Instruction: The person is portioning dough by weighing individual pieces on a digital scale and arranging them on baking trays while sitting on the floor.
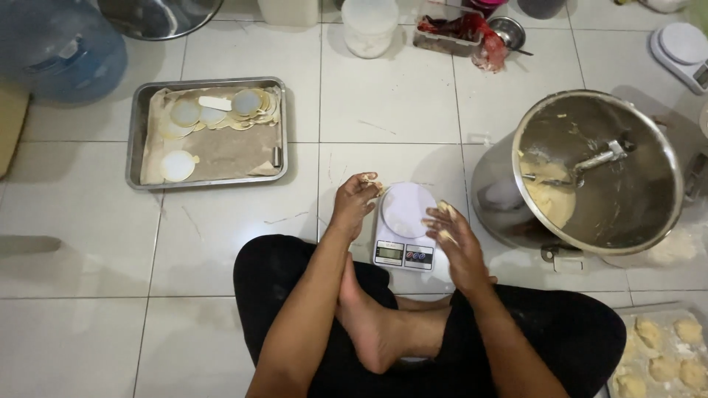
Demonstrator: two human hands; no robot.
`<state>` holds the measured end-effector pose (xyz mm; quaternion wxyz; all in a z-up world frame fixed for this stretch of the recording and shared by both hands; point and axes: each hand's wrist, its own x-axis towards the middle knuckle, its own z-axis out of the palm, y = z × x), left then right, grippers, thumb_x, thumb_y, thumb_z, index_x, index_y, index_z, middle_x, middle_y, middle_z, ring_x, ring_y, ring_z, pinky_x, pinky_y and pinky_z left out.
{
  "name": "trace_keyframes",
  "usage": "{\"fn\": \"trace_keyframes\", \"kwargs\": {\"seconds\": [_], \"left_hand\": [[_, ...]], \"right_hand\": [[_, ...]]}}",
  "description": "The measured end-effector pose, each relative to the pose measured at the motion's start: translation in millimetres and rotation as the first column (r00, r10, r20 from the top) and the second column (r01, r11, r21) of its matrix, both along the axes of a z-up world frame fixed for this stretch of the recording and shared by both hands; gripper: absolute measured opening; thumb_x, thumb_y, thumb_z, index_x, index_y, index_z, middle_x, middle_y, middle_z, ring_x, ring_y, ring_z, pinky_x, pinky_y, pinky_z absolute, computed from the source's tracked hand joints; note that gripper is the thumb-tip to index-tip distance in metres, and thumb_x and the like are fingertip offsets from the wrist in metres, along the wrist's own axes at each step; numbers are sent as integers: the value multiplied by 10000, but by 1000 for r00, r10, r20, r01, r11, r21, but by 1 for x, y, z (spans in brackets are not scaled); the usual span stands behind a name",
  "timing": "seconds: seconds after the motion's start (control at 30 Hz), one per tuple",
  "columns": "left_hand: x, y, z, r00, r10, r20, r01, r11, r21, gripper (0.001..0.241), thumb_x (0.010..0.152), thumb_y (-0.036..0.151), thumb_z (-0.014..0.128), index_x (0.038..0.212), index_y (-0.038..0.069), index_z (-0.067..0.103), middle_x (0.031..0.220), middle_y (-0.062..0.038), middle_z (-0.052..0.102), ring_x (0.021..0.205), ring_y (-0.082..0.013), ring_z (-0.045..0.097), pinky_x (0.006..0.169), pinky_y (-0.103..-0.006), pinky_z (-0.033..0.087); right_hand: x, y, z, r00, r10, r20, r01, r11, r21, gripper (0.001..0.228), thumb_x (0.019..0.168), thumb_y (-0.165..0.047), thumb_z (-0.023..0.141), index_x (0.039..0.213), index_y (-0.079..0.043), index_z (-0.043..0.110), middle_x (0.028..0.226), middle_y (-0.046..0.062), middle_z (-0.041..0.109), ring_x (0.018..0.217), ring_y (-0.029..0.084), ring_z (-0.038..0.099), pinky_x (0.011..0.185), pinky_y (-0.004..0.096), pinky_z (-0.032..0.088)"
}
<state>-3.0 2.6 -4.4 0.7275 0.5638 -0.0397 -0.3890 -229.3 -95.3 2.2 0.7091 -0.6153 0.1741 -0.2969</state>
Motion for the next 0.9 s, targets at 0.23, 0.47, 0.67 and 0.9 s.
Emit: {"fn": "trace_keyframes", "kwargs": {"seconds": [0.23,0.47,0.67,0.9], "left_hand": [[-21,7,62,976,53,211,-39,997,-71,298,864,27,767,1158,56,722,903,-7,622,851,-94,630,786,-248,512],[-57,5,109,948,-95,305,146,978,-147,278,939,47,667,1216,31,659,1015,-70,668,951,-133,627,888,-272,526],[-83,2,128,932,-138,335,205,963,-173,268,950,50,636,1216,19,646,1055,-96,691,984,-153,662,916,-291,553],[-76,15,92,962,-115,249,169,964,-208,266,949,15,630,1213,-1,654,1050,-100,677,997,-176,664,944,-295,538]], "right_hand": [[-76,-19,39,966,-23,257,-30,979,202,613,937,-212,578,1529,-101,465,1426,393,544,1220,500,633,997,559,533],[-149,-46,111,863,-101,494,-72,945,320,521,864,-38,625,1380,12,576,1415,337,602,1205,427,669,1022,554,553],[-211,-77,123,940,-243,241,256,966,-25,388,1198,-180,205,1476,-10,415,1560,266,424,1334,392,476,1167,624,420],[-244,-88,96,371,-842,-391,339,515,-788,233,1119,120,615,1347,160,589,1549,170,450,1313,361,496,976,519,439]]}}
